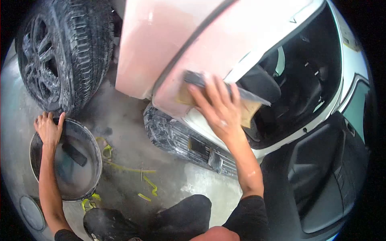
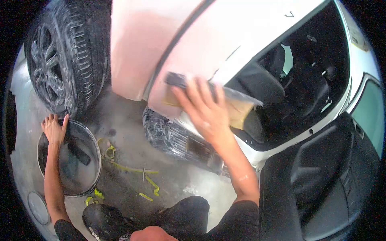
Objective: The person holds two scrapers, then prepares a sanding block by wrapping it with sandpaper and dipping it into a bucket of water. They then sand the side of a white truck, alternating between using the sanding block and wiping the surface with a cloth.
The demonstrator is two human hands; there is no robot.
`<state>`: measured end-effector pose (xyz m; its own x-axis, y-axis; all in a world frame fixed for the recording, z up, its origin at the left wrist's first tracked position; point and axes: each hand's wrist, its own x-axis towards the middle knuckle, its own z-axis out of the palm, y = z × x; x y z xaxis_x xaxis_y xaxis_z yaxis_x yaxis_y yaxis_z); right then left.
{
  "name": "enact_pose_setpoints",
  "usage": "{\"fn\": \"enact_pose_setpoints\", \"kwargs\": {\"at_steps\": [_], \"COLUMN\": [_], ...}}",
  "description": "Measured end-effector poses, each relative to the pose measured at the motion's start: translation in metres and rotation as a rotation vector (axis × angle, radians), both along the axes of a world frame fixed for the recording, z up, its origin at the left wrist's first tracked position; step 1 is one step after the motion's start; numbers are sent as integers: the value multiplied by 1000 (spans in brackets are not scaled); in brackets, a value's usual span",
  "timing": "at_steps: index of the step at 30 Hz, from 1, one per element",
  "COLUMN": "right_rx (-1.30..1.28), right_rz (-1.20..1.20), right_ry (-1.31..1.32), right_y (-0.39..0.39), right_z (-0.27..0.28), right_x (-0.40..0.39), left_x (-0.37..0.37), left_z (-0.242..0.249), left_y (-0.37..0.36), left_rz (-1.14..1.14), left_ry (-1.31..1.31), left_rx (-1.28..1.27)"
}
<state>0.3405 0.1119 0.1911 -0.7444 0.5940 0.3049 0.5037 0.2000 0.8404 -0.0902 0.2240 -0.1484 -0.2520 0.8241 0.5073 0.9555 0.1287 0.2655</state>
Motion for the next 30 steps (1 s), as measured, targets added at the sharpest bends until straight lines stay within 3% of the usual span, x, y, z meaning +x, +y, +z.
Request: {"fn": "enact_pose_setpoints", "kwargs": {"at_steps": [3,7,11,18,22,26,30], "right_rx": [25,-23,-1,-39,5,-28,-16], "right_rz": [-52,58,-77,30,-50,26,-4], "right_ry": [36,45,-3,67,74,98,8], "right_y": [-4,24,-9,18,-11,18,3], "right_z": [2,15,14,20,9,22,22], "right_x": [-3,-37,-5,-31,13,-35,-19], "left_x": [2,5,-2,7,0,4,1], "left_z": [9,3,-2,4,4,6,1], "left_y": [-2,1,-1,3,-5,1,-1], "left_rz": [17,-2,16,17,28,22,10], "left_ry": [-5,-4,31,6,-11,8,19], "left_rx": [-57,7,15,-28,-36,-49,14]}}
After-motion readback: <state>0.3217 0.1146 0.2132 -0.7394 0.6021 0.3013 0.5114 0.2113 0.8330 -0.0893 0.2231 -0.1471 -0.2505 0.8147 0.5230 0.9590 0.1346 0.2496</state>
